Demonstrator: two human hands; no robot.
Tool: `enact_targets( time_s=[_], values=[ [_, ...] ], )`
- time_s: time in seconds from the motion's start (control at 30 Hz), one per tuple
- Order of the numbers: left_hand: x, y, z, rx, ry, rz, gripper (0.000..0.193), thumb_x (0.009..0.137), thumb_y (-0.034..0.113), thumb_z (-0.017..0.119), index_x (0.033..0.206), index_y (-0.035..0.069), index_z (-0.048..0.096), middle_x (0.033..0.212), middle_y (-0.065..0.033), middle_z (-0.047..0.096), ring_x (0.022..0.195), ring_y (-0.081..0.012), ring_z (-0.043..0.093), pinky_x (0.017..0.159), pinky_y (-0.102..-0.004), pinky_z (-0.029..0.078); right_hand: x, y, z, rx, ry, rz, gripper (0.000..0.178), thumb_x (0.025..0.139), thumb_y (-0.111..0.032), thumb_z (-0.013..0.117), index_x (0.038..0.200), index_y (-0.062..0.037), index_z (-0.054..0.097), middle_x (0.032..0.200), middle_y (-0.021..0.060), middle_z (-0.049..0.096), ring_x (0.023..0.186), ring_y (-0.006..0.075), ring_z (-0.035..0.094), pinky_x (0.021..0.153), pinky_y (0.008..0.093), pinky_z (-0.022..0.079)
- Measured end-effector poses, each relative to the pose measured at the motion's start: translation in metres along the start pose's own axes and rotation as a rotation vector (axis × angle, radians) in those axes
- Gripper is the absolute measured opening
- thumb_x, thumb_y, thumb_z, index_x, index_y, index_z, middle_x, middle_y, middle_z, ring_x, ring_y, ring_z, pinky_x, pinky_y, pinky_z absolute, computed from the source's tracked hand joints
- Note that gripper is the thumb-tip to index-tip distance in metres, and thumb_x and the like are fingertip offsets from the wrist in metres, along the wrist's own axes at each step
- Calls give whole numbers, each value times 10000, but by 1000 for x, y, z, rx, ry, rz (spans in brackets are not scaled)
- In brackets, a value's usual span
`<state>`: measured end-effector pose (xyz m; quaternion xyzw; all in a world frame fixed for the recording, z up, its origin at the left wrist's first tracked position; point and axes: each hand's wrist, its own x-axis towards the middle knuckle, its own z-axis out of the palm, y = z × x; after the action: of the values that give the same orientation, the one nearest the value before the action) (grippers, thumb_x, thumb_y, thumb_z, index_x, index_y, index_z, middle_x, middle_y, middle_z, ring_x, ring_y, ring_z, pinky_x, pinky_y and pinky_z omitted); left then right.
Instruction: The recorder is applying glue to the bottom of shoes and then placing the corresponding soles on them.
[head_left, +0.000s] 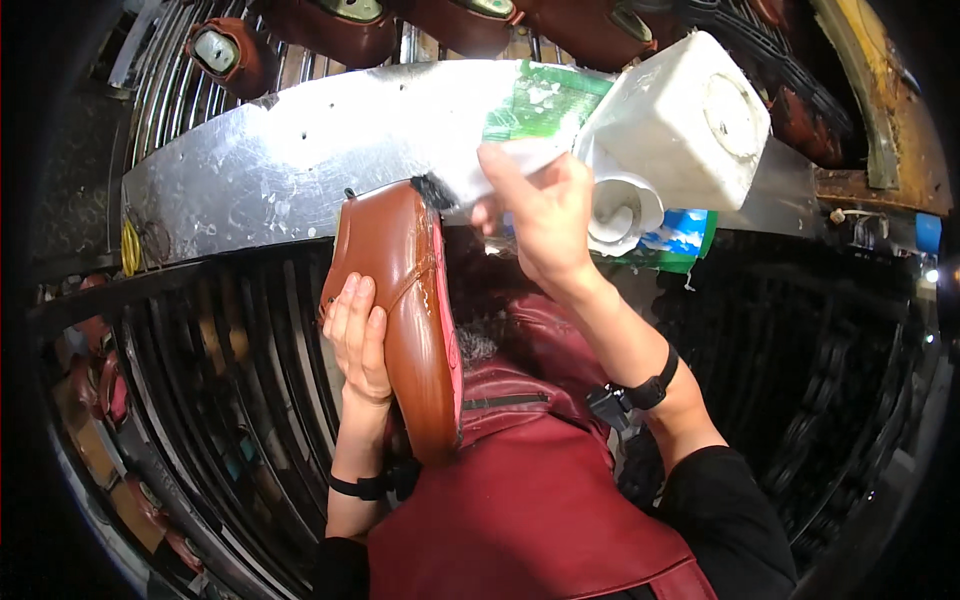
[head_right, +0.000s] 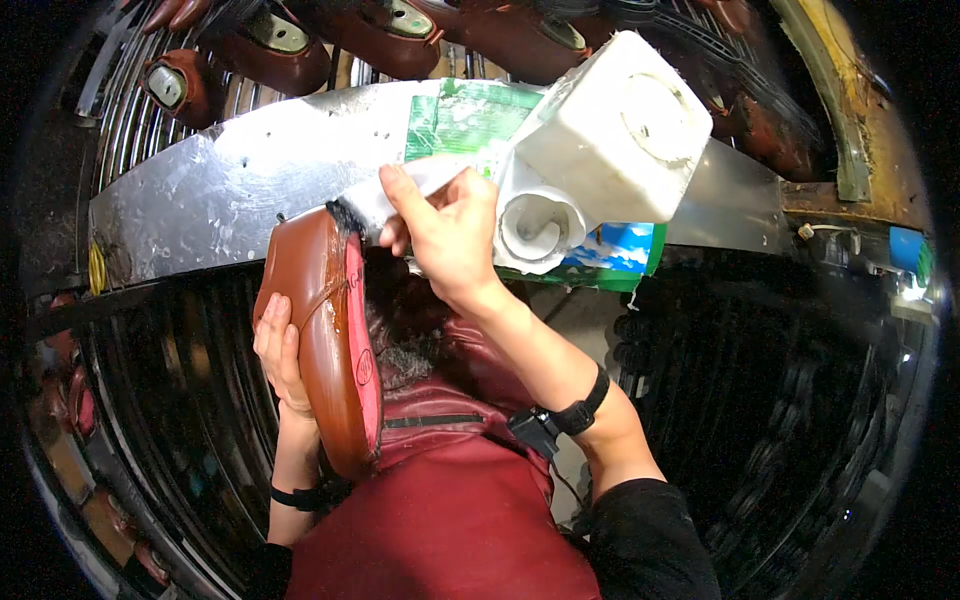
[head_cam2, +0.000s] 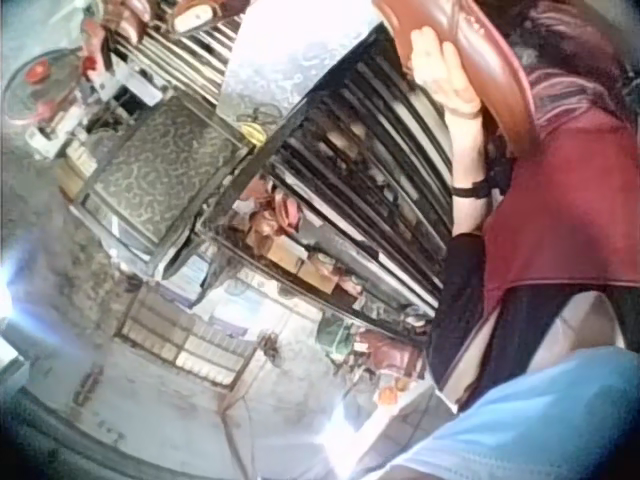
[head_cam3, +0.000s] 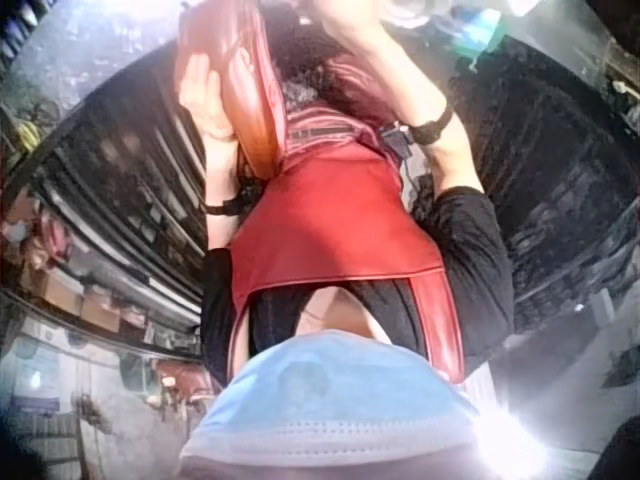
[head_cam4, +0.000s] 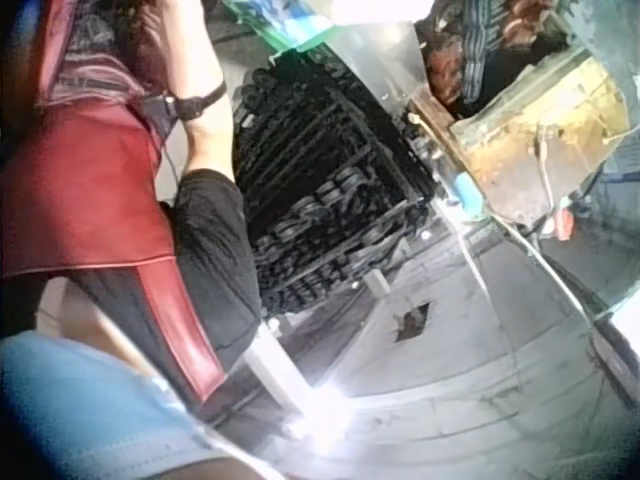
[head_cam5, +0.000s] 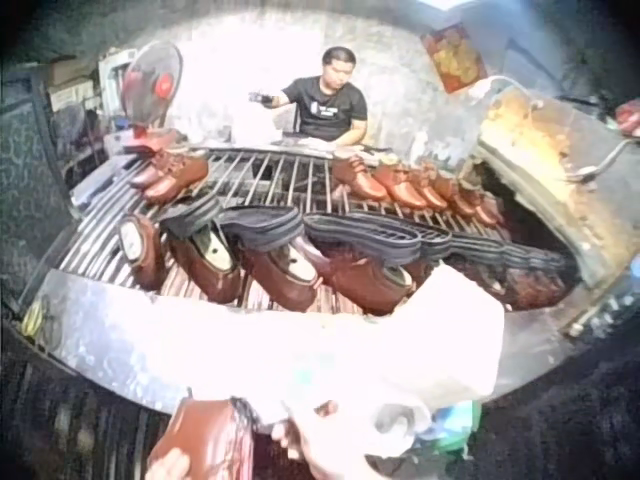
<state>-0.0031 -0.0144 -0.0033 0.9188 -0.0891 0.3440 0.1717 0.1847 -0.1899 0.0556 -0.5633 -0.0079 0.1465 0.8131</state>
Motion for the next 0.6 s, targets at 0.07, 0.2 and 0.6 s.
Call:
enact_targets(
  time_s=[0.07,0.2,0.6],
  values=[
    [4,3,3,-11,48,-9,439,1012,75,625,1414,-19,474,1402,-284,613,1284,-430,625,1107,-518,482,-1,1,-3,-35,3,-18,202,989,-166,763,969,33,733,758,68,724,542,112,655,460,246,489],
    [4,2,1,0,87,-16,352,1024,55,589,1362,-27,536,1382,-275,643,1283,-419,636,1111,-493,475,-43,-14,-16,-41,-109,68,142,998,-94,727,1022,46,719,828,96,745,581,144,671,492,260,503],
    [30,9,3,-18,139,2,537,944,131,711,1417,-60,539,1402,-264,631,1307,-409,616,1121,-503,465,-180,-71,-37,-350,-722,-511,224,869,1,765,1039,136,711,917,269,746,824,357,780,728,420,655]
  ],
)
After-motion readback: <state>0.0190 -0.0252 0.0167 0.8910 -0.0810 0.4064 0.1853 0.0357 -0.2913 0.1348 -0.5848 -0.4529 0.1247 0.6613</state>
